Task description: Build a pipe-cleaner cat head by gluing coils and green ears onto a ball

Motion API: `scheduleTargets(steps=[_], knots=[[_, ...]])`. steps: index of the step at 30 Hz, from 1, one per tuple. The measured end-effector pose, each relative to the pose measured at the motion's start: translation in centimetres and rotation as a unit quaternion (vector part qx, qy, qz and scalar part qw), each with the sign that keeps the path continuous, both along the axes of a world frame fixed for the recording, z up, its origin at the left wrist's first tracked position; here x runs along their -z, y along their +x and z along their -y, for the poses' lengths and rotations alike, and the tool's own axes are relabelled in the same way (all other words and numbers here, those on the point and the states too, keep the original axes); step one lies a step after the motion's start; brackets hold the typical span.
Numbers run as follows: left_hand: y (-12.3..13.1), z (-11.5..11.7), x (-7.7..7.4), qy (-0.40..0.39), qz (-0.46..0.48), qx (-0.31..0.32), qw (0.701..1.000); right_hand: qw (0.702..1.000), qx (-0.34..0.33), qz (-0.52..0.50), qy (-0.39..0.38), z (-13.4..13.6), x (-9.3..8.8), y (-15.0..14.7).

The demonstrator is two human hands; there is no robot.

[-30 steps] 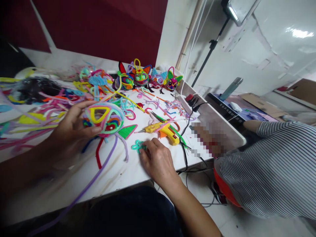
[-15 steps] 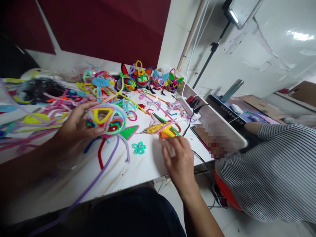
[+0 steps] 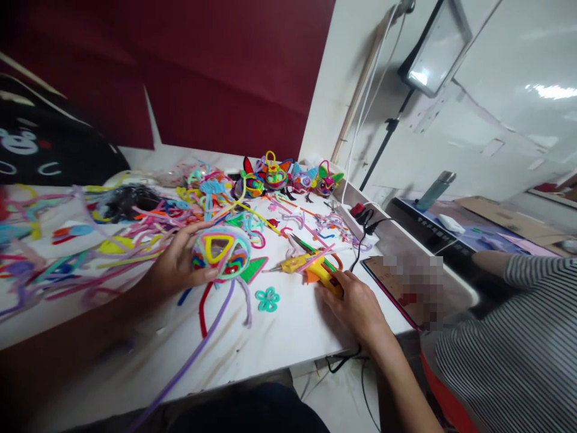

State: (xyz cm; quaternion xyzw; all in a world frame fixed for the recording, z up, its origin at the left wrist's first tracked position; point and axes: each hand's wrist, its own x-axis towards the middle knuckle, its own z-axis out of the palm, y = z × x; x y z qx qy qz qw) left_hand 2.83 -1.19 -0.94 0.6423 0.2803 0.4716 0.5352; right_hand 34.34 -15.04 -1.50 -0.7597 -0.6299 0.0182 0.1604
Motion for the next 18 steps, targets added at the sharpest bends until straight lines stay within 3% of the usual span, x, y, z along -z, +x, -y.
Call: scheduleTargets(steps=[9, 18], knots=[[0.2, 0.5, -0.3, 0.001, -0.006, -0.036, 0.999, 0.999, 0.0, 0.006, -0.037, -1.2, -0.4, 0.0], [0.0, 0.5, -0.5, 0.013, -0.022, -0.015, 1.0, 0.999, 0.021, -0.02, -0.042, -1.8, -1.2, -0.3]])
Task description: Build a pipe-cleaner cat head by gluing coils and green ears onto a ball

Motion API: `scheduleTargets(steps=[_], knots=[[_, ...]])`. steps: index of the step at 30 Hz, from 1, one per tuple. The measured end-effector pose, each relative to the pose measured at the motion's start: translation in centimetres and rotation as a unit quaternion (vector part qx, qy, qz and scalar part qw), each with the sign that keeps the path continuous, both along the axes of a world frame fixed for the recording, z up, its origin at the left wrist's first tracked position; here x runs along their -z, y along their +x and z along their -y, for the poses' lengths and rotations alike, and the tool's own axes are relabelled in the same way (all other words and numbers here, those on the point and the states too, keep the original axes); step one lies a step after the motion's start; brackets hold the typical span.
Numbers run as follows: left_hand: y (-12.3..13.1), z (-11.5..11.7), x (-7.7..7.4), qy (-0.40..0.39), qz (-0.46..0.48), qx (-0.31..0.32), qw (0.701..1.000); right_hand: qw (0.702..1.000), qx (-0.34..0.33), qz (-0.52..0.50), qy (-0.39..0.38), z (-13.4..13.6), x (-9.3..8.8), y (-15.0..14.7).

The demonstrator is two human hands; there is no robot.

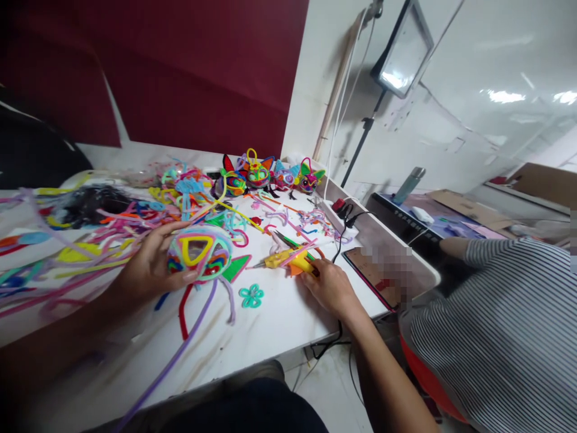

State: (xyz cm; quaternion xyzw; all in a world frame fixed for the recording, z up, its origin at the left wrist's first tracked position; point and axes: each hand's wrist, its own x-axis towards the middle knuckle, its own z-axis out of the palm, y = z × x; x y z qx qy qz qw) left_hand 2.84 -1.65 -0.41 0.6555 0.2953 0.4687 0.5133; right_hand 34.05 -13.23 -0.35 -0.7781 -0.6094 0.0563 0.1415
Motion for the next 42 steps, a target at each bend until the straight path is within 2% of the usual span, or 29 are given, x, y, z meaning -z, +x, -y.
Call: scheduleTargets(steps=[9, 11, 16, 24, 28, 35, 42], knots=[[0.1, 0.0, 0.0, -0.012, 0.008, 0.001, 1.0, 0.997, 0.025, -0.054, 0.053, 0.4, -0.2, 0.4], [0.1, 0.0, 0.1, -0.01, 0.01, 0.0, 1.0, 0.992, 0.027, -0.095, 0.077, 0.5, -0.3, 0.6], [0.1, 0.1, 0.1, -0.017, 0.01, 0.002, 1.0, 0.955, 0.024, -0.258, 0.147, 0.4, -1.1, 0.7], [0.0, 0.4, -0.6, -0.061, 0.038, 0.005, 0.997, 0.907, 0.033, -0.371, 0.196, 0.0, -1.1, 0.0], [0.1, 0.5, -0.7, -0.057, 0.03, 0.006, 0.998, 0.885, 0.057, -0.407, 0.219, 0.3, -1.2, 0.4], [1.3, 0.2, -0.9, -0.047, -0.028, -0.024, 0.998, 0.866, 0.065, -0.435, 0.238, 1.2, -1.5, 1.2], [1.9, -1.7, -0.3, -0.067, -0.111, -0.077, 0.988, 0.853, 0.037, -0.467, 0.229, 1.3, -0.7, 1.6]])
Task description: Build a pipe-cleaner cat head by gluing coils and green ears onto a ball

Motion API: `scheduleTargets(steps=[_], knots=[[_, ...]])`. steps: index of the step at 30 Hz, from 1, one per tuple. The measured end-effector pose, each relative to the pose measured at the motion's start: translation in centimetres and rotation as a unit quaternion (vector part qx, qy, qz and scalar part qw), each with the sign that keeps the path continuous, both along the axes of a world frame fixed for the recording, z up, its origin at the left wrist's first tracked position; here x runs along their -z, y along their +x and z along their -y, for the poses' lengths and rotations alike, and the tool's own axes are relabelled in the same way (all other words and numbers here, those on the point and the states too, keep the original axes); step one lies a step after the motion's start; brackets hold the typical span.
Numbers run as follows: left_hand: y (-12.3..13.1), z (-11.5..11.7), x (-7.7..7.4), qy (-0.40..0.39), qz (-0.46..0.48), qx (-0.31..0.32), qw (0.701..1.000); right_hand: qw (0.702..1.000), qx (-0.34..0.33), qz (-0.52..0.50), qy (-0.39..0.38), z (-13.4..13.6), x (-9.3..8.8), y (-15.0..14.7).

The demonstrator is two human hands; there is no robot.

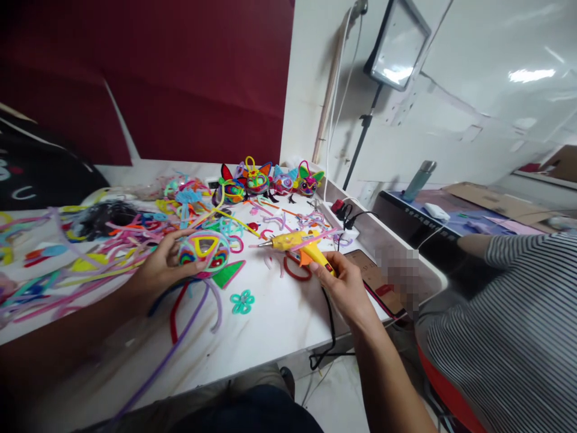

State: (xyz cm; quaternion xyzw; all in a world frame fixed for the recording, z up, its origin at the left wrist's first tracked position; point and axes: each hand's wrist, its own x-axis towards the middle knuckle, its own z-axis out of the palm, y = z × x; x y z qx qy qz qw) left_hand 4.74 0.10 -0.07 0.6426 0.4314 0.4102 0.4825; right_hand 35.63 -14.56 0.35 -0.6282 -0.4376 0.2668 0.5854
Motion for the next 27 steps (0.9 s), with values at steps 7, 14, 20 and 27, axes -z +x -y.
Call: scheduleTargets(steps=[7, 14, 20, 27], knots=[[0.1, -0.7, -0.8, 0.088, -0.194, -0.015, 0.977, 1.0, -0.022, -0.008, -0.001, 0.3, 0.4, -0.1], [0.2, -1.1, -1.8, 0.138, -0.262, -0.03, 0.955, 0.999, -0.009, -0.049, 0.017, 0.5, 0.1, 0.3], [-0.8, -0.4, -2.4, 0.165, -0.272, 0.0, 0.948, 0.997, -0.004, -0.076, 0.03, 0.7, -0.4, 0.6], [2.2, 2.4, -6.3, 0.473, -0.263, -0.033, 0.84, 0.998, 0.013, 0.001, 0.062, 0.2, -0.5, -0.3]])
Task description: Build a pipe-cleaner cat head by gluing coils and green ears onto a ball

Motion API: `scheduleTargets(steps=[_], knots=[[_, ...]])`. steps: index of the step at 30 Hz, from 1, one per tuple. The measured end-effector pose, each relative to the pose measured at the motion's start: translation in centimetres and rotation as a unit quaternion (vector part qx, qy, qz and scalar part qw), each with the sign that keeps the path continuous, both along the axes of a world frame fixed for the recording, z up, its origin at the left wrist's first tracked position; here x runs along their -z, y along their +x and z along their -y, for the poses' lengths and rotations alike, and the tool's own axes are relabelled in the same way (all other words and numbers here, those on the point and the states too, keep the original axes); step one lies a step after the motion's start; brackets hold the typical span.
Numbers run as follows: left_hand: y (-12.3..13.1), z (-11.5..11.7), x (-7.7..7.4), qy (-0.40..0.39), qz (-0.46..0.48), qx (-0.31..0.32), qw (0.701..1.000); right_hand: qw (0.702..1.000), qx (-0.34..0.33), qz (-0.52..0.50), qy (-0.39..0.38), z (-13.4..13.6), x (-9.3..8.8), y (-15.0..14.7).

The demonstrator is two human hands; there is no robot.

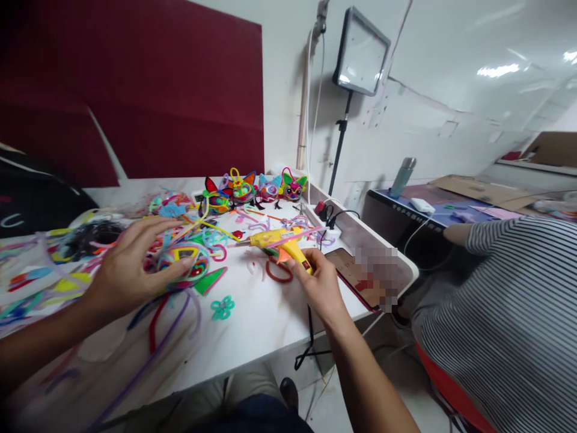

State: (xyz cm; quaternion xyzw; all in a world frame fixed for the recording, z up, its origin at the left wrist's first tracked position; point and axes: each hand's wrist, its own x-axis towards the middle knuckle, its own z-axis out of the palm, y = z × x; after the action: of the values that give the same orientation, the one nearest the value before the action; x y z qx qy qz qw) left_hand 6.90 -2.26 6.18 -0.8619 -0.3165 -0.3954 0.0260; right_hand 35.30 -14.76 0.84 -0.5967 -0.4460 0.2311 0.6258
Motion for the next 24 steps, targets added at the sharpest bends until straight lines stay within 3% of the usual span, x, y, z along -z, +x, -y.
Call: scheduleTargets(steps=[5, 10, 17, 20, 24], knots=[[5.3, 1.8, -2.8, 0.126, -0.076, 0.122, 0.982, 0.995, 0.022, 0.092, -0.006, -0.7, 0.3, -1.0], [9.8, 2.6, -3.3, 0.199, -0.213, 0.102, 0.951, 0.994, 0.025, 0.101, -0.028, -1.0, 0.5, -1.9], [11.0, 2.0, -3.1, 0.287, -0.275, 0.097, 0.913, 0.993, 0.031, 0.111, -0.038, -0.8, 0.6, -2.0], [11.3, 1.1, -4.1, 0.276, -0.259, 0.089, 0.921, 0.993, 0.031, 0.105, -0.034, -0.4, 0.7, -1.8], [12.1, -0.6, -5.4, 0.185, -0.187, 0.035, 0.964, 0.992, 0.041, 0.112, -0.03, 0.3, 0.5, -1.2]])
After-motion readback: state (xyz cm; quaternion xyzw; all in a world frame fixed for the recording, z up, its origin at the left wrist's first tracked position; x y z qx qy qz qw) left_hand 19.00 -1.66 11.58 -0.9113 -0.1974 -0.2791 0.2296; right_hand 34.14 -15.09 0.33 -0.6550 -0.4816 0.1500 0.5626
